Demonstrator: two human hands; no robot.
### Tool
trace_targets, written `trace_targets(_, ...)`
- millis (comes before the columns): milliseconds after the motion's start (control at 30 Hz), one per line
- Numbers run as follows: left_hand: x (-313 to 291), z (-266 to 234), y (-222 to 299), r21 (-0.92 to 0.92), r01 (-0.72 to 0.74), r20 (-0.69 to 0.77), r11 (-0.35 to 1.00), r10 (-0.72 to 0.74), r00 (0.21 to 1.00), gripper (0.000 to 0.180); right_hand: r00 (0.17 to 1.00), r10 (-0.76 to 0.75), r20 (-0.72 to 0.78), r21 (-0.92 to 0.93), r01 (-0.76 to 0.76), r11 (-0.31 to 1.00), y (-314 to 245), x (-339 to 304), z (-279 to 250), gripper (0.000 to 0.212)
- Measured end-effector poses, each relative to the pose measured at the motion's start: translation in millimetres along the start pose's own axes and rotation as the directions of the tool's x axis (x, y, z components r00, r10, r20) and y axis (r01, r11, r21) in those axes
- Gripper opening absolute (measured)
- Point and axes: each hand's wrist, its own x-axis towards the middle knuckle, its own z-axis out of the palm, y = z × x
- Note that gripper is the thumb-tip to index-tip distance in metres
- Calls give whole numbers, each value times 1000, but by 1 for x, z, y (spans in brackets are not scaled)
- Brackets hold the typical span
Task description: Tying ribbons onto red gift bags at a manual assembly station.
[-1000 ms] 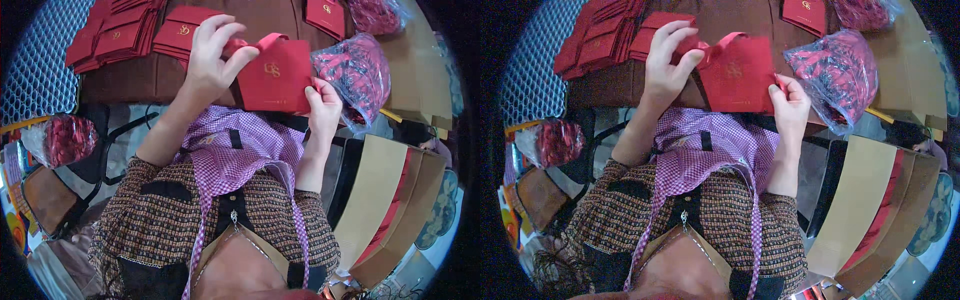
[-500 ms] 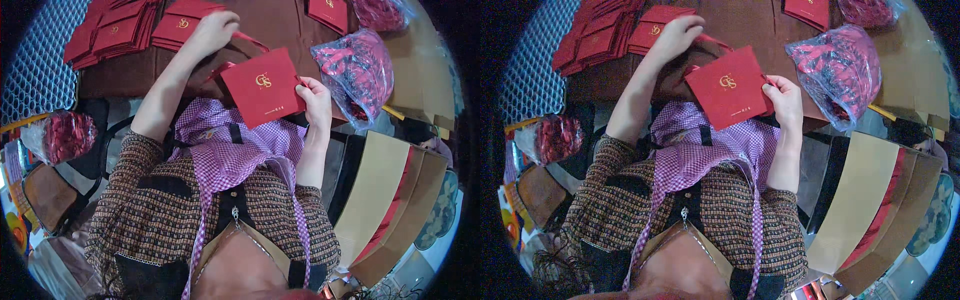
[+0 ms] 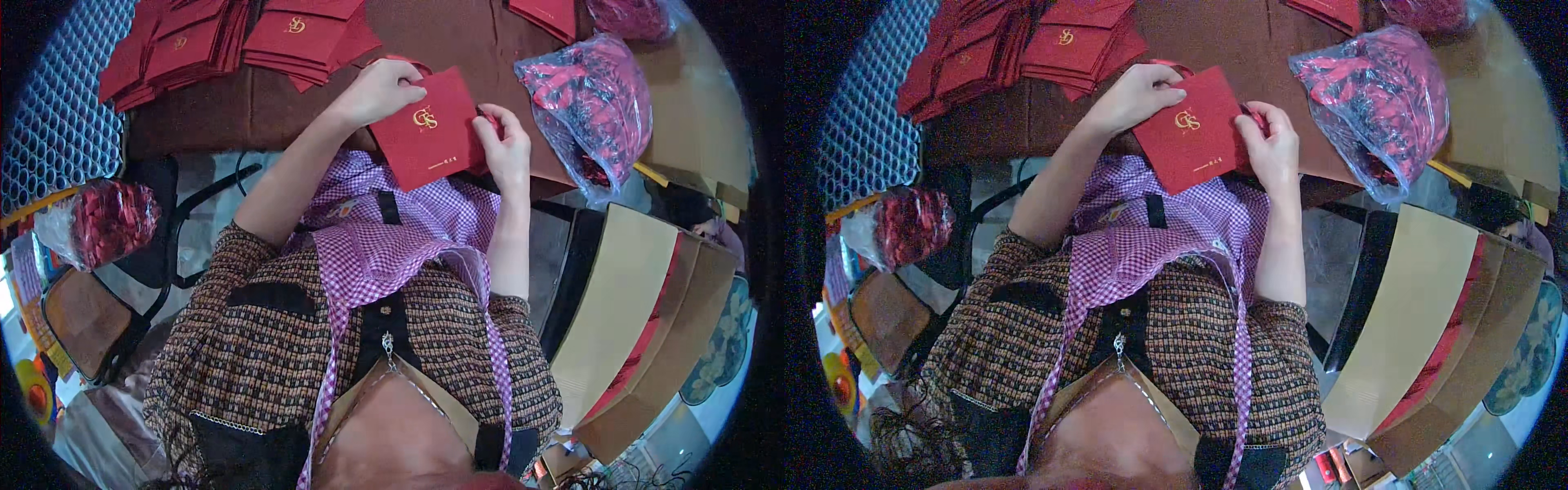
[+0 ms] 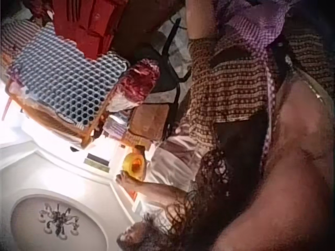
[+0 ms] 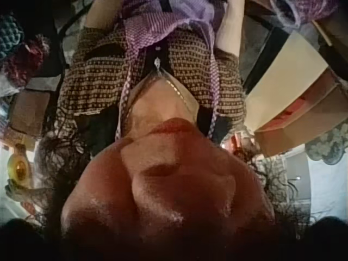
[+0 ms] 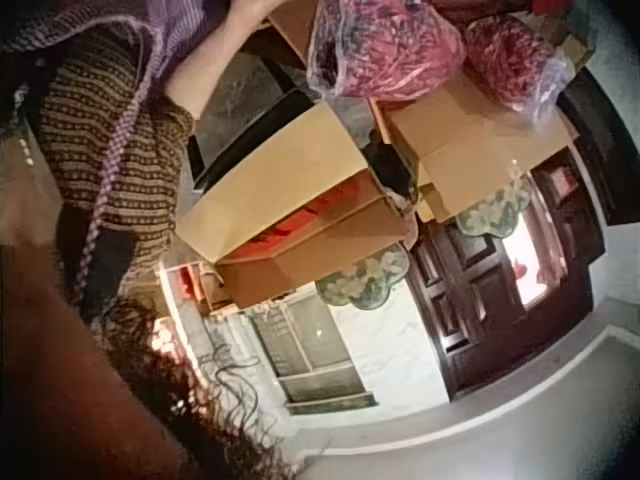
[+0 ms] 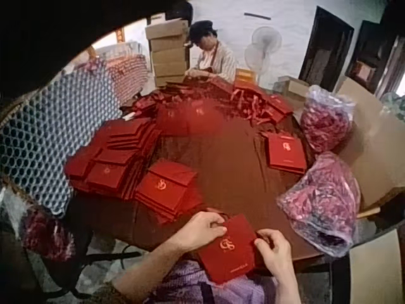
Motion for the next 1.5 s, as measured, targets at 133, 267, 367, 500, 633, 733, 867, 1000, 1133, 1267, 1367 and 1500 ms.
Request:
trace_targets(133, 0, 3, 1, -31, 27, 10, 999, -27, 1000, 21, 975, -194, -108, -71, 187, 980, -5, 5, 4, 11)
trace_targets(267, 4, 7, -1, -45, 48, 35, 998, -47, 998, 22, 940, -338, -49, -84, 333, 939, -22, 4, 21, 11)
trace_targets(367, 4, 9, 1, -55, 9, 35, 998, -7, 999, 22, 917, -396, -45, -158, 385, 909, -19, 11, 33, 12)
trace_targets(500, 6, 12, -9, -26, -20, 8, 999, 20, 1000, 22, 937, -329, -113, -221, 299, 928, -18, 13, 43, 9)
trace_targets(633, 5, 13, -5, -34, -8, 0, 999, 8, 1000, 22, 935, -343, -94, -237, 314, 919, -11, 15, 45, 9)
trace_targets(733, 8, 16, -11, -16, -49, -30, 999, 49, 998, 21, 898, -425, -116, -280, 381, 881, -6, 17, 48, 10)
trace_targets(867, 8, 17, -10, 15, -12, -36, 1000, 13, 999, 20, 876, -476, -82, -375, 416, 829, -8, 18, 50, 9)
trace_targets(1000, 10, 21, -18, -4, -49, -54, 999, 49, 997, 19, 863, -504, -9, -439, 450, 778, -14, 20, 47, 8)
trace_targets(1133, 9, 24, -19, -14, -78, -82, 997, 77, 994, 21, 884, -463, 70, -503, 432, 749, -21, 21, 44, 9)
trace_targets(1267, 5, 25, -10, 100, -137, -121, 986, 149, 981, 23, 879, -461, 120, -558, 444, 701, -25, 23, 45, 8)
trace_targets(1367, 4, 23, -9, 174, -154, -109, 973, 175, 979, 24, 910, -404, 95, -520, 392, 759, -25, 24, 48, 8)
trace_targets(1500, 4, 21, -13, 214, -255, -124, 943, 285, 951, 21, 958, -286, 37, -397, 276, 875, -22, 25, 51, 9)
